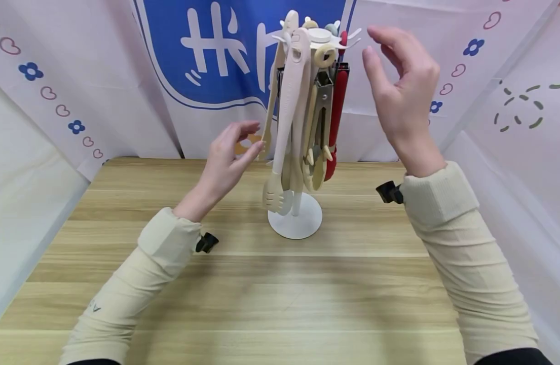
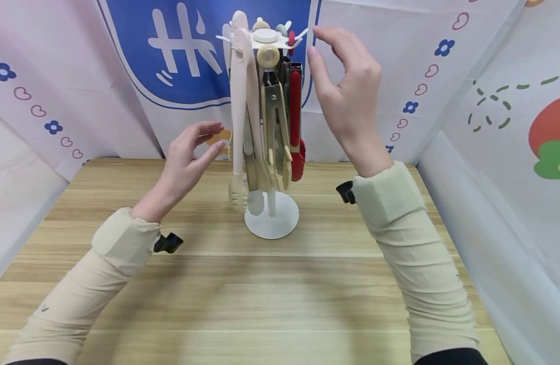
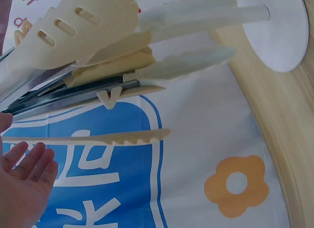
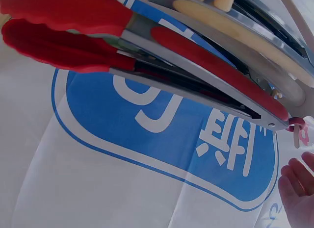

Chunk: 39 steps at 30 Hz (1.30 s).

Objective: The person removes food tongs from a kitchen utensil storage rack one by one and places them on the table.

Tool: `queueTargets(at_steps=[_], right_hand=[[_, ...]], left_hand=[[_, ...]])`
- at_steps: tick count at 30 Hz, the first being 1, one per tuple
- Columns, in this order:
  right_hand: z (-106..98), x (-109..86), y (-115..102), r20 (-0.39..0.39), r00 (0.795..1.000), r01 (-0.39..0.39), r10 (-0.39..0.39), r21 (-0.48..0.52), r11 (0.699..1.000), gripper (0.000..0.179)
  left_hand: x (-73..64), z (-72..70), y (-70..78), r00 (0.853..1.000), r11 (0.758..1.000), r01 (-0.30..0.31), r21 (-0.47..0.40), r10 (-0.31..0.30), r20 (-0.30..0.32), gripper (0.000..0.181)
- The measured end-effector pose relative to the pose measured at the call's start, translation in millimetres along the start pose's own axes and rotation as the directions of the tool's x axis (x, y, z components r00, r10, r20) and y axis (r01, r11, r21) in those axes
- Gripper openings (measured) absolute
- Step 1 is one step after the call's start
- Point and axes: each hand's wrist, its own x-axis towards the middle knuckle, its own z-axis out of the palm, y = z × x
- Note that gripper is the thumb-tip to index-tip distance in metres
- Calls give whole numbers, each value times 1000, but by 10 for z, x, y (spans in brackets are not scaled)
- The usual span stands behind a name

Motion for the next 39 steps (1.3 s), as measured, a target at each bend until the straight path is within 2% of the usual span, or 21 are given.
queueTargets(at_steps=[7,12,14,20,26,34,39], right_hand=[[52,56,-77,-18,1000,4,-3,56,998,21],[90,97,-65,-44,992,118,-115,88,989,19],[101,106,-72,-38,991,131,-128,75,989,19],[122,111,-152,8,998,57,-57,44,997,21],[139,111,-177,31,999,41,-42,46,998,21],[169,99,-132,20,999,45,-46,72,996,21],[166,116,-42,1,988,152,-153,103,983,20]], left_hand=[[21,63,39,997,995,78,-56,-77,26,33],[44,110,71,996,992,91,-92,-89,26,34],[50,126,81,995,989,96,-109,-93,27,34],[65,162,109,993,980,115,-165,-108,47,34],[62,203,104,991,978,120,-168,-109,72,38],[37,239,103,995,978,99,-186,-93,43,38],[41,285,104,994,970,111,-215,-107,30,39]])
